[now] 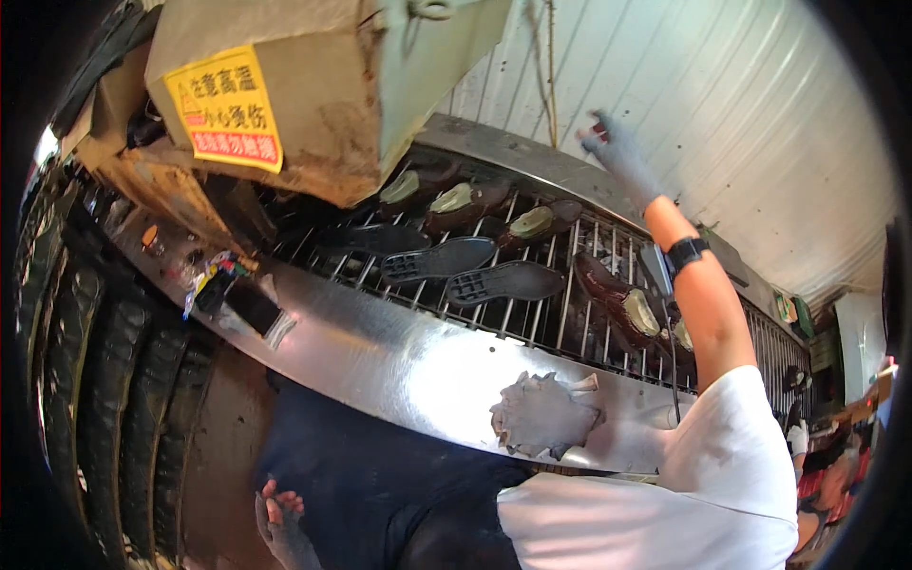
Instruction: The recorder is inspecting the finish and quality of leather shoes before placing them on a conveyor belt.
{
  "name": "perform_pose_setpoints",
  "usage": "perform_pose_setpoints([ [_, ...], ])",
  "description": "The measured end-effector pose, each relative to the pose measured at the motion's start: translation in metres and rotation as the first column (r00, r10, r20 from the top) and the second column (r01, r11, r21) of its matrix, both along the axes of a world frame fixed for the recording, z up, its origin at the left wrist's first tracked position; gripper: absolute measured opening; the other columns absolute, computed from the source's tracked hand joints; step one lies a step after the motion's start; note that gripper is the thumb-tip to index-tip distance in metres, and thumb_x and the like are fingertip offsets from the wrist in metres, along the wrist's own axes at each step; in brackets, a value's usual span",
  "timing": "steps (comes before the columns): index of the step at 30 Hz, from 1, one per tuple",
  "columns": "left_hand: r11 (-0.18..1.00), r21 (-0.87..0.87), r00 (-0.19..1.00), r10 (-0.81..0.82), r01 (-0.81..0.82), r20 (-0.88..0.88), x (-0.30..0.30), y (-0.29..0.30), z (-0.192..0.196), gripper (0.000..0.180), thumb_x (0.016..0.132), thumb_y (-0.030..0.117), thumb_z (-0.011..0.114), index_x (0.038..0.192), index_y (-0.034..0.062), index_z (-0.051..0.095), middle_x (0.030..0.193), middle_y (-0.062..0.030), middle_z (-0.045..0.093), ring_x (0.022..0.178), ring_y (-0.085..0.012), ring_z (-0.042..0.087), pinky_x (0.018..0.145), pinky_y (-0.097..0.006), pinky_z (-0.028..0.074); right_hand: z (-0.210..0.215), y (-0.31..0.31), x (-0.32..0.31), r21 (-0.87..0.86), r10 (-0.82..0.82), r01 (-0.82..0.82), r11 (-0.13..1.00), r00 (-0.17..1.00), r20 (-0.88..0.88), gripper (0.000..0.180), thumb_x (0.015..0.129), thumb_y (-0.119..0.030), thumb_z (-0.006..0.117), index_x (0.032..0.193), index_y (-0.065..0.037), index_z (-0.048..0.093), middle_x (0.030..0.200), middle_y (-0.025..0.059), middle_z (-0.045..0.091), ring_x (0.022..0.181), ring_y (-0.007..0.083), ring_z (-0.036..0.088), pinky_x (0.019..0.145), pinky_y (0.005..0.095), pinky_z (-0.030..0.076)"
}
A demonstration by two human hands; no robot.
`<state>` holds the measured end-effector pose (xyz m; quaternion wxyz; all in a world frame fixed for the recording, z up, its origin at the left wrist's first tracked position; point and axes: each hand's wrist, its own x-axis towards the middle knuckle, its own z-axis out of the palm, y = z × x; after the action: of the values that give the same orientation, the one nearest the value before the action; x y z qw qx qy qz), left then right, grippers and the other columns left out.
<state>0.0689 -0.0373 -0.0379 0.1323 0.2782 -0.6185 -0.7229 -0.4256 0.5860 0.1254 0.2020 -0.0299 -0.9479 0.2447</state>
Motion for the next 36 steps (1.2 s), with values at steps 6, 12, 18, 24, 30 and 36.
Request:
perform_pose_setpoints([
  [6,1.000,-0.030,1.000,-0.007,0.007,-0.019,-0.021,0.027,-0.010,0.060,0.108,0.047,0.064,0.143,-0.0022,0.061,0.105,-0.0090,0.067,0.093,-0.0174,0.066,0.087,-0.031,0.054,-0.182,-0.105,0.091,0.209,0.652,-0.703,0.680,0.710,0.266,0.085,0.087,-0.040,0.085,0.158,-0.008,0.050,0.154,0.0231,0.055,0.142,0.0409,0.054,0.119,0.0462,0.045],
  [12,0.986,0.163,0.999,-0.043,0.042,0.000,-0.029,0.046,-0.009,0.059,0.112,0.048,0.058,0.141,-0.0035,0.058,0.109,-0.0154,0.071,0.093,-0.0220,0.070,0.086,-0.038,0.060,-0.177,-0.153,0.127,0.315,0.480,-0.615,0.723,0.774,0.412,0.081,0.075,-0.019,0.089,0.149,-0.009,0.057,0.136,0.0188,0.057,0.135,0.0399,0.054,0.114,0.0479,0.047],
  [18,0.900,0.386,0.979,-0.180,0.201,-0.090,-0.077,0.086,-0.016,0.065,0.111,0.053,0.057,0.147,-0.0016,0.054,0.116,-0.0181,0.070,0.101,-0.0271,0.072,0.091,-0.041,0.060,-0.099,-0.252,0.216,0.127,0.941,-0.944,0.305,0.319,0.113,0.076,0.075,-0.014,0.084,0.147,-0.020,0.061,0.140,0.0110,0.062,0.126,0.0339,0.062,0.111,0.0491,0.049],
  [24,0.914,0.404,1.000,0.019,-0.012,-0.015,-0.099,0.102,-0.002,0.044,0.105,0.019,0.066,0.143,-0.0013,0.059,0.126,-0.0128,0.070,0.108,-0.0247,0.070,0.092,-0.039,0.059,-0.140,-0.210,0.190,-0.110,0.843,-0.836,0.537,0.528,0.105,0.088,0.088,-0.035,0.084,0.162,-0.009,0.045,0.153,0.0175,0.057,0.141,0.0336,0.056,0.117,0.0472,0.047],
  [30,0.896,0.417,0.984,0.175,-0.148,-0.027,-0.047,0.092,-0.024,0.063,0.106,0.017,0.066,0.163,0.0032,0.042,0.149,-0.0147,0.058,0.124,-0.0275,0.064,0.103,-0.041,0.055,-0.208,-0.035,0.049,-0.757,-0.087,0.522,0.394,0.841,0.535,0.091,0.083,-0.065,0.087,0.143,-0.004,0.056,0.117,0.0130,0.061,0.095,0.0286,0.062,0.084,0.0483,0.057],
  [36,0.908,0.390,0.982,0.094,-0.152,0.165,-0.028,0.097,-0.049,0.061,0.107,0.021,0.068,0.161,0.0044,0.045,0.144,-0.0087,0.061,0.120,-0.0219,0.062,0.104,-0.036,0.052,-0.240,-0.004,-0.024,-0.819,0.088,0.409,0.402,0.873,0.479,0.082,0.088,-0.067,0.081,0.140,-0.008,0.059,0.128,0.0152,0.061,0.126,0.0380,0.060,0.099,0.0609,0.053],
])
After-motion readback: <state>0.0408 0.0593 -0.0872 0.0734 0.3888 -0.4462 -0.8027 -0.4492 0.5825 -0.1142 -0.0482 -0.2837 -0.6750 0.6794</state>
